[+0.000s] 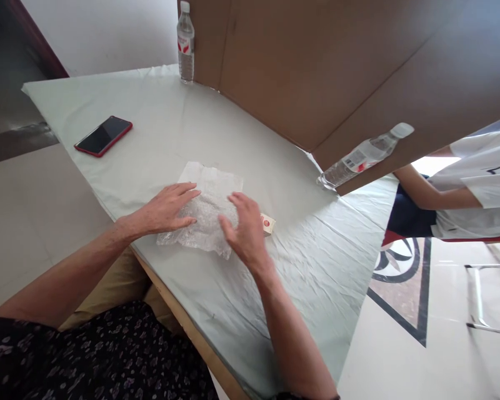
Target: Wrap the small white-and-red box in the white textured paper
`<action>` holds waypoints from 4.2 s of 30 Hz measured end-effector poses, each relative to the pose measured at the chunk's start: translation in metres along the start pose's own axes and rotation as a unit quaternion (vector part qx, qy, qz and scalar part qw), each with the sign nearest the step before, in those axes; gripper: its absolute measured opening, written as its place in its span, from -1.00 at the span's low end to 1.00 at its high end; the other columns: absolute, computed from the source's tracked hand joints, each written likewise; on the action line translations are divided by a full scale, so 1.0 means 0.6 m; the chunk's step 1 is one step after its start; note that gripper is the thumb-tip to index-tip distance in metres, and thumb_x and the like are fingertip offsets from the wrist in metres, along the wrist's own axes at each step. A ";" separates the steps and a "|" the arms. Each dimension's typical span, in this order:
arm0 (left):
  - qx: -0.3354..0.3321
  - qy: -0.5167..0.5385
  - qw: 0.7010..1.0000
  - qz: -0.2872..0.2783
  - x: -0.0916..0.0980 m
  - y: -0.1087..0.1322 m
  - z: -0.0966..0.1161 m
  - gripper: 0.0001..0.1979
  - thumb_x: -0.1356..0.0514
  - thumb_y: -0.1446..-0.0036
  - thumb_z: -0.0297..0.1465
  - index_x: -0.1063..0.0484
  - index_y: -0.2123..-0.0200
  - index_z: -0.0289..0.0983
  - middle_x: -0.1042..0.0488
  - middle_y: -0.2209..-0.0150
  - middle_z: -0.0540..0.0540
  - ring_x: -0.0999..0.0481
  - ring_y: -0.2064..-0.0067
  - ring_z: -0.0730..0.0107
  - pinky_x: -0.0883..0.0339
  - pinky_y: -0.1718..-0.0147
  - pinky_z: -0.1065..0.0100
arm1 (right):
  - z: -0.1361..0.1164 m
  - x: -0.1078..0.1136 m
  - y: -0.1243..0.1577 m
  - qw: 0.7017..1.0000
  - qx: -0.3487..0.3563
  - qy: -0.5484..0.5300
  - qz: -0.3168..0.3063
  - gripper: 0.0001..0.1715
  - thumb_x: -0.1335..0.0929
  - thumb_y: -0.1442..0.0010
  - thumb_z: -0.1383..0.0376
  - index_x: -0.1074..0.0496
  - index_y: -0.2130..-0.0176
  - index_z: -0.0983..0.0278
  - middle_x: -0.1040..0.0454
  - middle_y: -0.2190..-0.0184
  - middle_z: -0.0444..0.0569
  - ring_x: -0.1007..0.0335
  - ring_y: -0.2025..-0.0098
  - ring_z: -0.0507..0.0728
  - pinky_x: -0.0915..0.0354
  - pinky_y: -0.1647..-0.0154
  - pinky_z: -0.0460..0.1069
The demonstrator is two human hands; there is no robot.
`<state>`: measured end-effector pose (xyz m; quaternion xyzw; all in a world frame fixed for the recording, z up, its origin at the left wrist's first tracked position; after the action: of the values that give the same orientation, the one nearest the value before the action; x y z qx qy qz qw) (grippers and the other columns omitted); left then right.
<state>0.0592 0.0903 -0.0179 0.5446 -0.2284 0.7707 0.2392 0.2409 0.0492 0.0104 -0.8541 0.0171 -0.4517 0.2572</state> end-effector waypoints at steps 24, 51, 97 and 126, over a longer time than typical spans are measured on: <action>-0.019 0.061 0.998 0.007 -0.044 0.038 0.027 -0.43 -0.22 -0.24 -0.26 -0.31 -0.26 -0.33 -0.35 -0.31 -0.34 -0.29 -0.36 -0.06 -0.16 -0.33 -0.05 | 0.035 -0.069 0.021 0.992 -0.018 0.018 -0.124 -0.26 -0.39 -0.25 -0.01 -0.33 -0.28 0.31 -0.36 -0.31 0.30 -0.26 -0.36 0.43 -0.20 -0.36 0.37; 0.037 0.123 0.974 0.185 -0.014 0.069 -0.008 -0.40 -0.16 -0.17 -0.30 -0.25 -0.27 -0.28 -0.51 -0.13 -0.29 -0.47 -0.19 -0.02 -0.26 -0.23 -0.07 | 0.152 0.123 0.060 0.978 -0.194 0.010 -0.081 -0.49 -0.47 -0.09 -0.07 -0.55 0.06 0.15 -0.64 0.22 0.02 -0.58 0.24 0.29 -0.49 0.12 0.31; -0.075 0.020 0.991 0.105 0.026 0.129 0.048 -0.50 -0.24 -0.10 -0.45 -0.44 -0.15 -0.32 -0.34 -0.28 -0.39 -0.27 -0.35 -0.24 -0.16 -0.31 -0.23 | 0.017 -0.123 0.001 0.977 -0.072 -0.172 -0.106 -0.38 -0.42 -0.20 0.22 -0.36 -0.24 0.09 -0.50 -0.20 0.03 -0.43 -0.18 0.32 -0.25 -0.26 0.28; 0.104 0.354 0.926 0.084 0.017 0.016 -0.001 -0.79 -0.21 -0.05 -0.29 -0.46 0.23 -0.23 -0.53 -0.16 -0.20 -0.56 -0.11 0.07 -0.42 -0.09 0.10 | 0.024 -0.080 -0.009 0.934 -0.203 -0.292 -0.044 -0.74 -0.44 -0.16 0.08 -0.46 0.40 0.20 -0.61 0.07 -0.01 -0.50 0.10 0.17 -0.31 0.03 0.06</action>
<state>0.0496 0.0843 -0.0094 0.2372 -0.0924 0.9499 0.1813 0.2226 0.0726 -0.0306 -0.9823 -0.0052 -0.1800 0.0520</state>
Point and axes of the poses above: each hand's wrist, its own y-axis away from the middle knuckle, its own x-axis out of the back of the hand, z = x × y, the point moved 8 cm from there along -y, towards the middle knuckle
